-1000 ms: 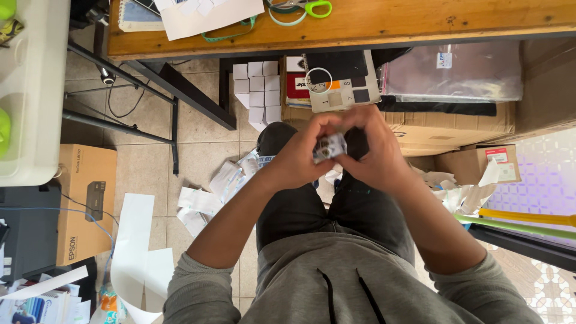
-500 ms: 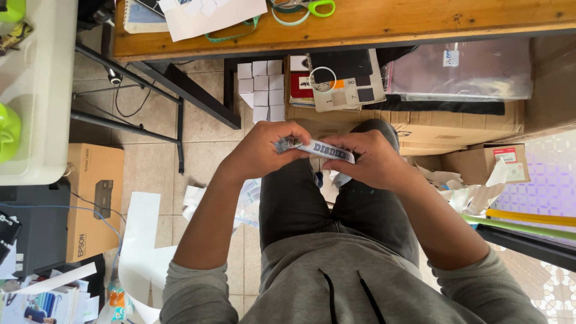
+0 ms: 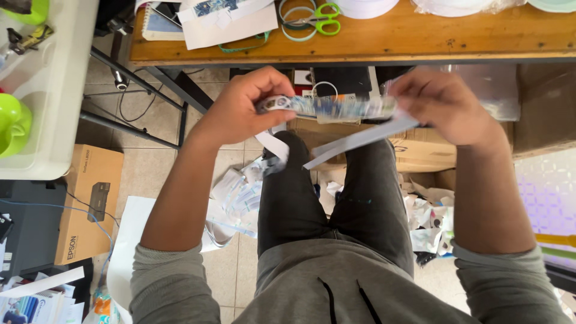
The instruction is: The person sits with printed ribbon lanyards on their lap and peels the white transfer paper backing off the printed ribbons by hand. They work through several ribbon strips one at a time, setting peeled ribbons aside and discarding the backing paper on the floor.
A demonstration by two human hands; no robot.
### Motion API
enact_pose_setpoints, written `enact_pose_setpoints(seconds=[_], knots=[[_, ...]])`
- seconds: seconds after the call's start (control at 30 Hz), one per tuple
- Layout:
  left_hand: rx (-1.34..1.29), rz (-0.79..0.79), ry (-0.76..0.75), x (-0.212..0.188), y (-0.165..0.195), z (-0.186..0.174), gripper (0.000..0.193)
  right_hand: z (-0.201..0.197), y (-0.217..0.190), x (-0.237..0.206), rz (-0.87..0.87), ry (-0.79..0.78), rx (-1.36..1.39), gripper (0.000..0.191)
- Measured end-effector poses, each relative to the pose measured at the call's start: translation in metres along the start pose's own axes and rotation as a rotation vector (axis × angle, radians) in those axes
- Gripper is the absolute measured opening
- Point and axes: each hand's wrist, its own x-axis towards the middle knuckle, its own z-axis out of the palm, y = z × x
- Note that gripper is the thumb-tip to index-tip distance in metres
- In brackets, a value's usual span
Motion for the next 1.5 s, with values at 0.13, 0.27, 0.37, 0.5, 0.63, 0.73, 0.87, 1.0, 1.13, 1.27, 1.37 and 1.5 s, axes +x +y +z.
enact_pose_setpoints(seconds=[0.13, 0.27, 0.37, 0.5, 0.63, 0.73, 0.87, 1.0, 1.13, 1.27, 1.37, 1.5], knots=[[0.066, 0.099, -0.007, 0.006, 0.009, 0.013, 0.035, -0.007, 0.003, 0.016, -0.059, -0.156, -0.208, 0.018], [0.332, -0.127, 0.044, 0.017, 0.004, 0.029, 0.034, -0.033, 0.014, 0.02, -0.038, -0.146, -0.199, 0.022], [0.449, -0.046, -0.021, 0.017, -0.018, 0.033, 0.04, -0.059, 0.02, 0.011, 0.03, -0.109, -0.436, 0.025], [0.108, -0.159, -0.122, 0.016, -0.065, 0.035, 0.041, -0.077, 0.015, -0.019, -0.006, 0.188, 0.41, 0.021], [-0.26, -0.076, -0.027, 0.013, -0.105, 0.058, 0.046, -0.067, 0.001, -0.028, -0.122, 0.188, 0.62, 0.027], [0.355, -0.448, -0.174, 0.017, -0.118, 0.088, 0.044, -0.042, -0.016, -0.016, -0.168, 0.075, 0.62, 0.024], [0.615, -0.018, -0.196, 0.03, -0.108, 0.104, 0.073, 0.01, -0.047, 0.0, -0.112, -0.089, 0.507, 0.029], [-0.581, 0.111, -0.105, 0.046, -0.077, 0.094, 0.082, 0.042, -0.084, 0.01, -0.087, 0.013, 0.474, 0.029], [-0.713, 0.235, -0.084, 0.06, -0.039, 0.078, 0.079, 0.054, -0.101, 0.026, -0.107, -0.009, 0.557, 0.03], [-0.719, 0.244, -0.186, 0.073, 0.0, 0.047, 0.072, 0.052, -0.1, 0.023, -0.218, 0.004, 0.677, 0.017], [-0.269, 0.174, -0.044, 0.084, 0.028, 0.02, 0.046, 0.047, -0.097, 0.016, -0.246, -0.015, 0.543, 0.015], [0.16, 0.477, 0.027, 0.087, 0.061, -0.01, 0.025, 0.055, -0.093, 0.023, -0.299, -0.05, 0.231, 0.03]])
